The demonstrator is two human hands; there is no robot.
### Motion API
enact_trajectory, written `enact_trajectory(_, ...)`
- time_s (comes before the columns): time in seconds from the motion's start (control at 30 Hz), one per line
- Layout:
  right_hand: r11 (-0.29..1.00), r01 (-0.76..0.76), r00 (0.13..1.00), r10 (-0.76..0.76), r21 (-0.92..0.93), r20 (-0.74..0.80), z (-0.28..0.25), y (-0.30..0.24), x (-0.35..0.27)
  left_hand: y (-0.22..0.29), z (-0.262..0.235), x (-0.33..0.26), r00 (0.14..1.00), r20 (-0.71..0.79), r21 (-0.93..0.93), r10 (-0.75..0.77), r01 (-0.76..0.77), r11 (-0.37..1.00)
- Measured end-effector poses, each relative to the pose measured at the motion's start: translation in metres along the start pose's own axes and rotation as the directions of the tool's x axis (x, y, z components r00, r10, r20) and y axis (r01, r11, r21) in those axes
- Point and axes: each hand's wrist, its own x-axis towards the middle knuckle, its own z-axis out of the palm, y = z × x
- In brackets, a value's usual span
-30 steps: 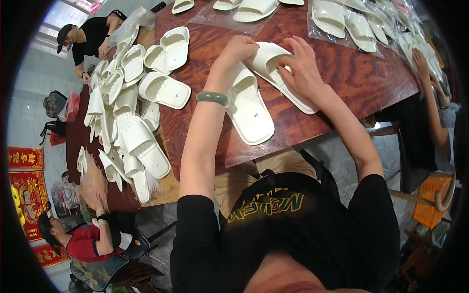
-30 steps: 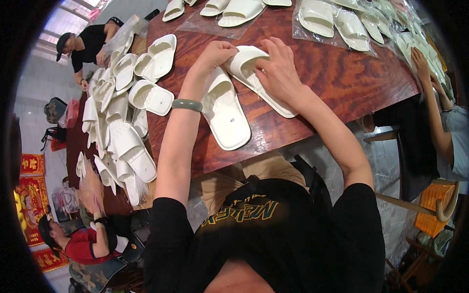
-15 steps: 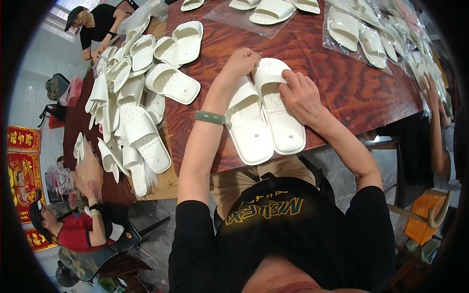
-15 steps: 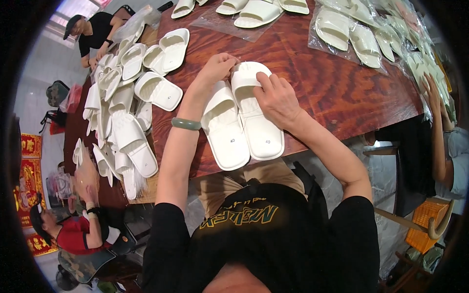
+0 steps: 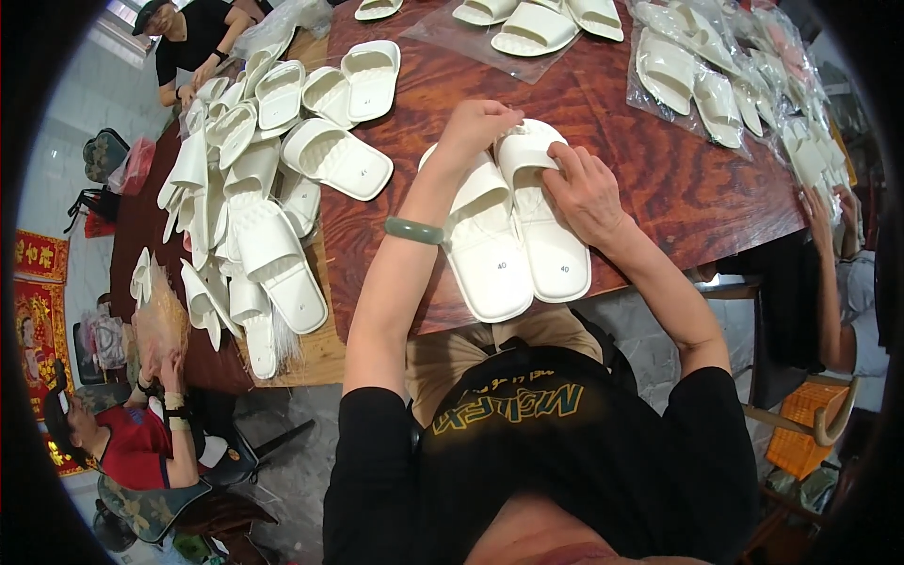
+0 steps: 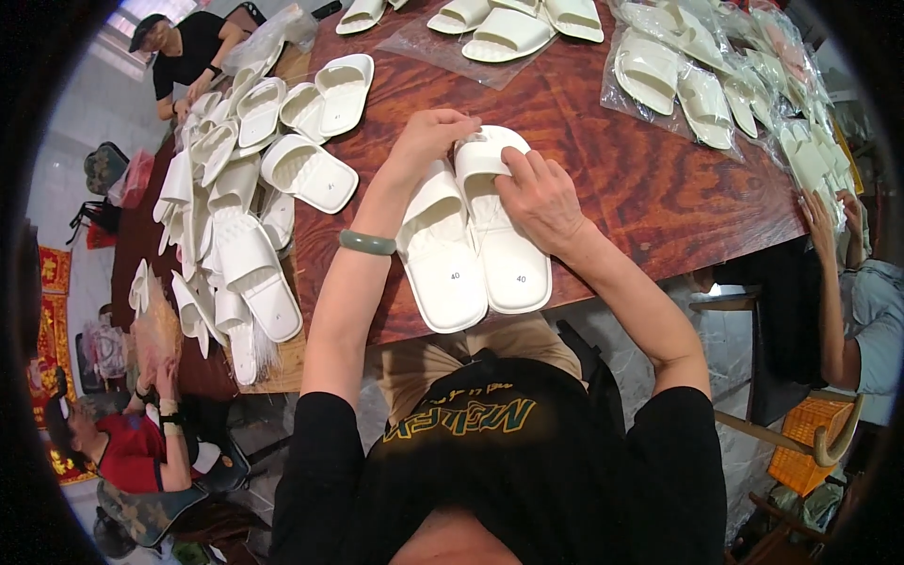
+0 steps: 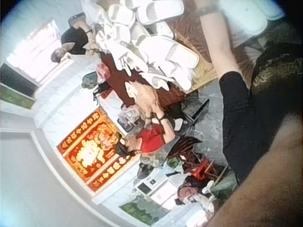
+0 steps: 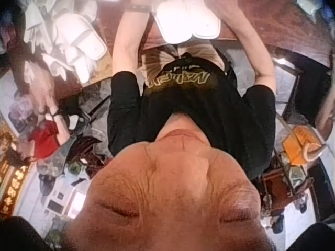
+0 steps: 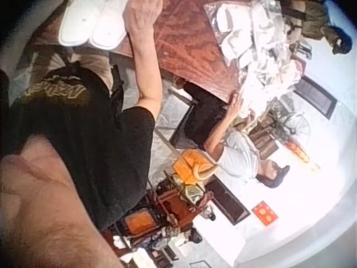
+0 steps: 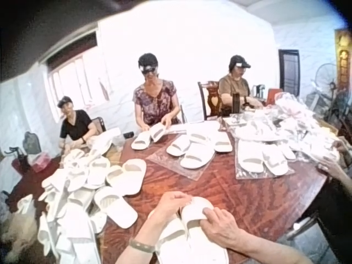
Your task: Inspect and assemble white slippers at a communal work table.
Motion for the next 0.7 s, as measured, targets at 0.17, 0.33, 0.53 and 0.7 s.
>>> enact_trajectory(0.17, 0.938, 0.017, 0.982, 0.05, 0.347, -0.183, -0.015, 0.007, 0.023, 0.003, -0.014, -0.02, 0.961, -0.273, -0.161, 0.033, -0.079, 0.984)
enact_trajectory(0.33, 0.495, -0.39, 0.911, 0.332, 0.776, 0.246, 0.037, 0.031, 0.083, 0.005, -0.016, -0.028, 0.913, -0.381, -0.235, 0.143, -0.246, 0.94)
enact_trajectory(0.53, -0.075, -0.6, 0.781, 0.158, 0.796, 0.604, 0.064, 0.013, 0.088, 0.002, -0.019, -0.032, 0.891, -0.441, -0.324, 0.108, -0.27, 0.907)
enact_trajectory(0.7, -0.417, -0.513, 0.681, 0.334, 0.75, 0.651, 0.054, 0.027, 0.083, 0.002, -0.036, -0.031, 0.812, -0.572, -0.136, 0.116, -0.234, 0.963)
